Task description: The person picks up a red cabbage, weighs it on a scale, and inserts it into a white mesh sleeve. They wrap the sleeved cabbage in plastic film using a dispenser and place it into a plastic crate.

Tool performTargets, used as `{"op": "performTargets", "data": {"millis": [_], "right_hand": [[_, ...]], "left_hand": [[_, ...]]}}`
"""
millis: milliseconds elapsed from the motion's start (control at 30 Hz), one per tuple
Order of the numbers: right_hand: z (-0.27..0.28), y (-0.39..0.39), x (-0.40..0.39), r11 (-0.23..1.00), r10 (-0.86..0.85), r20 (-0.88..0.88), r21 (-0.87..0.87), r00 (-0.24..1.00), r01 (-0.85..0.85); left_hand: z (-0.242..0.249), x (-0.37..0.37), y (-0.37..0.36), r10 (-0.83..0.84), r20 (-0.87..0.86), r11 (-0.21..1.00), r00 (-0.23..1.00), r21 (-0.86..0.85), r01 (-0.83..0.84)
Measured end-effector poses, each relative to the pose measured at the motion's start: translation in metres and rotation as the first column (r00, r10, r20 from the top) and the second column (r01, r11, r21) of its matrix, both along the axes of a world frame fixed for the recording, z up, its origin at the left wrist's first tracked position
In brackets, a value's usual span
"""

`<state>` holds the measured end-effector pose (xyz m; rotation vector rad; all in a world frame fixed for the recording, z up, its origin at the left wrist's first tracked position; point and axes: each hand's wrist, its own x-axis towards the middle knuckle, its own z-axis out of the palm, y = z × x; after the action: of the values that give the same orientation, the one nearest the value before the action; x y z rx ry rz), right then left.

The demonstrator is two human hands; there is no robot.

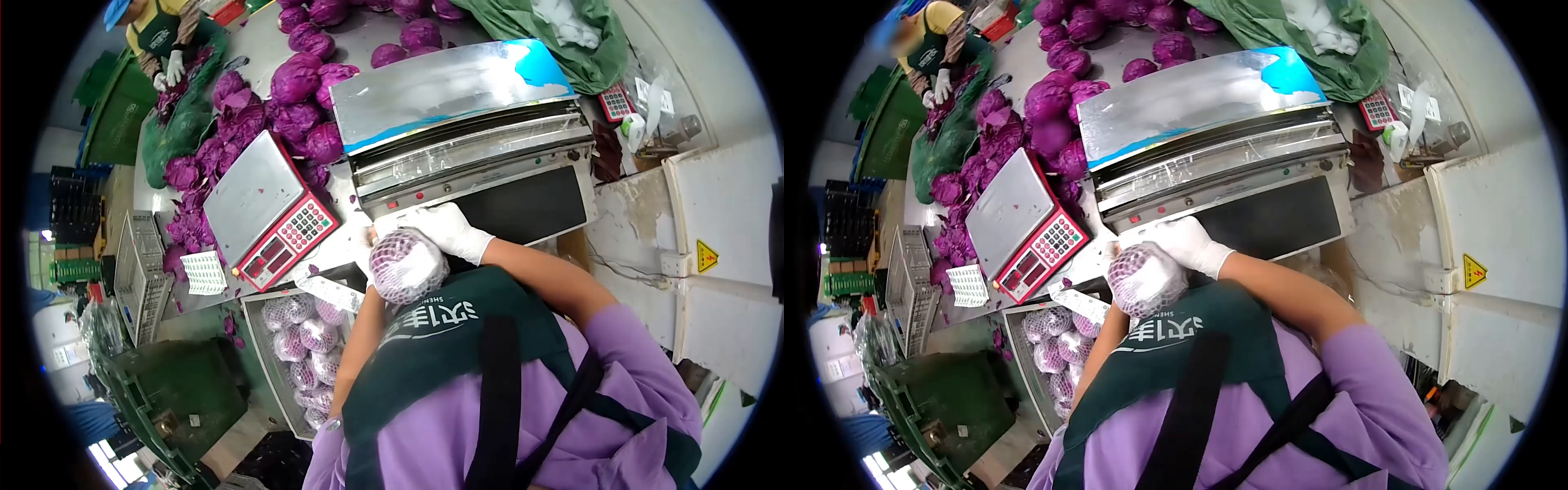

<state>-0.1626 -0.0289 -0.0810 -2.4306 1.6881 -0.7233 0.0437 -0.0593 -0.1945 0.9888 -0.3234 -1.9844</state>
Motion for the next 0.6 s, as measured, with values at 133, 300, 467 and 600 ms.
{"op": "performTargets", "data": {"millis": [133,300,467,600], "right_hand": [[0.013,-0.011,0.035,0.965,0.223,0.216,-0.187,0.951,-0.184],[0.082,-0.025,0.046,0.77,0.579,0.278,-0.494,0.766,-0.403],[0.177,-0.024,0.075,0.549,0.811,0.241,-0.626,0.533,-0.553],[0.186,-0.01,0.094,0.643,0.523,0.678,0.082,0.516,-0.761]], "left_hand": [[0.112,-0.018,0.008,0.072,-0.065,0.996,0.995,-0.044,-0.075],[0.153,0.015,-0.002,-0.2,0.253,0.803,0.947,-0.511,0.306],[0.207,0.02,0.016,-0.385,0.465,0.691,0.797,-0.428,0.583],[0.211,0.02,0.024,-0.336,0.491,0.64,0.803,-0.507,0.578]]}}
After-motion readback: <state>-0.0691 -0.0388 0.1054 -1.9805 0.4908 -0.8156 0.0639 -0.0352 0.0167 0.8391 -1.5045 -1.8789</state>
